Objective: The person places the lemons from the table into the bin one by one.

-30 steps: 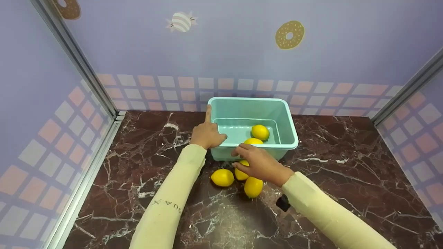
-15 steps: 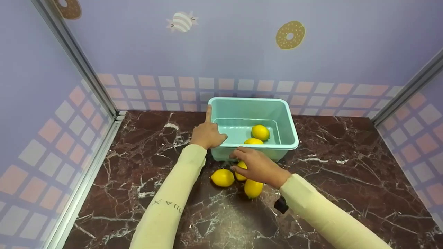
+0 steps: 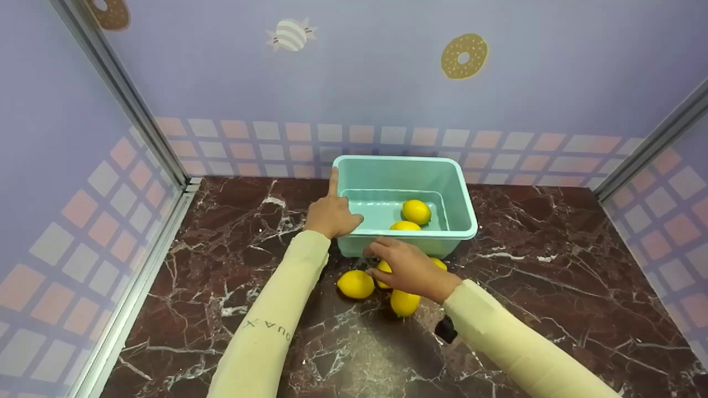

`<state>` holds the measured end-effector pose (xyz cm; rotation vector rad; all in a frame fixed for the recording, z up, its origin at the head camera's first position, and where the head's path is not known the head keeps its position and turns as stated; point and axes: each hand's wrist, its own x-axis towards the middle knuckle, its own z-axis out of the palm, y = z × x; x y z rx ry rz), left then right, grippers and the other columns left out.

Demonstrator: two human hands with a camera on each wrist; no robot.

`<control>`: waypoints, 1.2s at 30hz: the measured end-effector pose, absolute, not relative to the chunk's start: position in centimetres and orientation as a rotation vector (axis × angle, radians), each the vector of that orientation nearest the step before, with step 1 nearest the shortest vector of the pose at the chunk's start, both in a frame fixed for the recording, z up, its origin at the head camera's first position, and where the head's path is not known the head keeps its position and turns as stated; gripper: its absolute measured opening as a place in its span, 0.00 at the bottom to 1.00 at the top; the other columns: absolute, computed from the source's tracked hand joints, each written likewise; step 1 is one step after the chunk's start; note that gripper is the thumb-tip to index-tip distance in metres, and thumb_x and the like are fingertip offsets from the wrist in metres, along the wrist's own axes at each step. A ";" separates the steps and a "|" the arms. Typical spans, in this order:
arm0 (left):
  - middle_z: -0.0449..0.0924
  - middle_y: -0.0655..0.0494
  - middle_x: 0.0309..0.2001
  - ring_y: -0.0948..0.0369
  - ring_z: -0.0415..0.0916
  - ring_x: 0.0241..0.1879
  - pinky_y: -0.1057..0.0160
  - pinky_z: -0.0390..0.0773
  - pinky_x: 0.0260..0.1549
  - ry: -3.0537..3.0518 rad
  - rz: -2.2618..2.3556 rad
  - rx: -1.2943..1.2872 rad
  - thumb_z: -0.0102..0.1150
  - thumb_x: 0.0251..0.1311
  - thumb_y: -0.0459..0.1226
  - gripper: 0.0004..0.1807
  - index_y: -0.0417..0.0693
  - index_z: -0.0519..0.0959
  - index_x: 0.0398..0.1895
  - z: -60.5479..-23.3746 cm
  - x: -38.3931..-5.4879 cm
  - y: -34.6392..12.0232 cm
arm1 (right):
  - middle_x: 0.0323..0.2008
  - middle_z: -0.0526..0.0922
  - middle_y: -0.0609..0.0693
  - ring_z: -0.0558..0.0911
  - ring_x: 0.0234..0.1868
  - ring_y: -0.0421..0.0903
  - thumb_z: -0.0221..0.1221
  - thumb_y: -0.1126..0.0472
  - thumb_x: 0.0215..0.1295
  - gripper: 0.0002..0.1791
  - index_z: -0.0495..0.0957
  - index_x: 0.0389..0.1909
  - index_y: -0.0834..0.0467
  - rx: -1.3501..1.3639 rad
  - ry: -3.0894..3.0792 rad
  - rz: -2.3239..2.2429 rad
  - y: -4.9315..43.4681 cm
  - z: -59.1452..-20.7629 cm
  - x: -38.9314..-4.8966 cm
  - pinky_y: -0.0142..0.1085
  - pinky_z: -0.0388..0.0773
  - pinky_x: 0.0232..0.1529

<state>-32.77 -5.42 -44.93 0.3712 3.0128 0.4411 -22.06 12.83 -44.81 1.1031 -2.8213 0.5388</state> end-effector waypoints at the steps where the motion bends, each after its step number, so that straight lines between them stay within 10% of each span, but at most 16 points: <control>1: 0.24 0.52 0.79 0.56 0.73 0.18 0.58 0.68 0.19 3.014 0.441 0.371 0.50 0.55 0.53 0.30 0.44 0.82 0.53 -44.9 -32.8 -5.4 | 0.43 0.81 0.49 0.81 0.42 0.45 0.61 0.52 0.64 0.13 0.78 0.46 0.53 1.103 -2.822 0.543 12.8 -44.9 -22.1 0.40 0.79 0.46; 36: 0.24 0.52 0.79 0.55 0.75 0.22 0.53 0.76 0.27 3.010 0.403 0.375 0.51 0.56 0.56 0.29 0.44 0.83 0.48 -44.7 -32.6 -5.4 | 0.45 0.80 0.51 0.79 0.43 0.45 0.62 0.52 0.63 0.17 0.77 0.48 0.56 1.098 -2.903 0.578 11.7 -46.2 -21.6 0.42 0.78 0.48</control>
